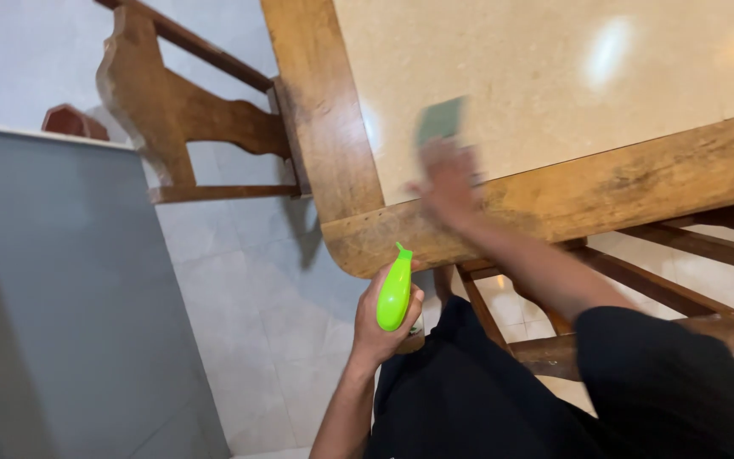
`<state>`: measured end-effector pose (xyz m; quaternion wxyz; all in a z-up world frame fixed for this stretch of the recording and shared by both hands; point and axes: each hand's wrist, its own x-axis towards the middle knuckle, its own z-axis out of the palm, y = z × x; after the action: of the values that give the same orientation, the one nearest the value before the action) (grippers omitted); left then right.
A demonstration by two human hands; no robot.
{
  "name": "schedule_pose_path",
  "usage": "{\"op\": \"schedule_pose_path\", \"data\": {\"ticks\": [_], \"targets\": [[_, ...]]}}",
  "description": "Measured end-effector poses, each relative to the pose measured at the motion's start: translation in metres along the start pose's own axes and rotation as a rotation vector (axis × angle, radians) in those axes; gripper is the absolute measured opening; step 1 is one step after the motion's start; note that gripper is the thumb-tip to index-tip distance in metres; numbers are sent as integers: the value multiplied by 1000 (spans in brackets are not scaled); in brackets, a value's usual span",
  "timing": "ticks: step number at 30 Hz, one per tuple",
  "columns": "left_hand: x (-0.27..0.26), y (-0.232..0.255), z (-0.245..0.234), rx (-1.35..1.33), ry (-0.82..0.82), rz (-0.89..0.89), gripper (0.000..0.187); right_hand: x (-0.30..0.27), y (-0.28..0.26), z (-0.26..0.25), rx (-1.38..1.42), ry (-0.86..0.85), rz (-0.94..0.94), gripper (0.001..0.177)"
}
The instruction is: Wiping a wooden dining table with a spray bottle and a cloth.
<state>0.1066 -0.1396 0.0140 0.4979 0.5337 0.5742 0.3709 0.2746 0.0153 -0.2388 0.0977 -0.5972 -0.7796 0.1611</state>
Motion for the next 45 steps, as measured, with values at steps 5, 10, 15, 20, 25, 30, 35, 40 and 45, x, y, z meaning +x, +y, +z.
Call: {"op": "schedule_pose_path", "data": {"ticks": [5,10,15,20,25,30,35,40,45], "targets": [[-7,1,-3,8,45,-56,46,-18,-137,35,188,-54,-226,85],[-5,0,7,10,61,-67,42,-26,-105,39,90,83,-501,79],[10,13,31,-12,46,-85,46,-27,16,-30,111,57,-388,82],[25,20,49,-22,-80,-169,44,-49,168,-100,38,51,88,84],[30,30,50,4,-68,5,48,-77,237,-193,105,107,875,75],[10,17,21,4,20,-8,48,-73,267,-180,79,106,1109,71],[-8,4,-12,8,100,-3,45,-33,192,-155,-15,-16,936,73],[-22,-24,-42,158,135,90,45,-1,81,-107,-6,-57,440,85],[-29,-26,-86,-5,124,55,43,38,-25,-2,-17,39,2,87]]}}
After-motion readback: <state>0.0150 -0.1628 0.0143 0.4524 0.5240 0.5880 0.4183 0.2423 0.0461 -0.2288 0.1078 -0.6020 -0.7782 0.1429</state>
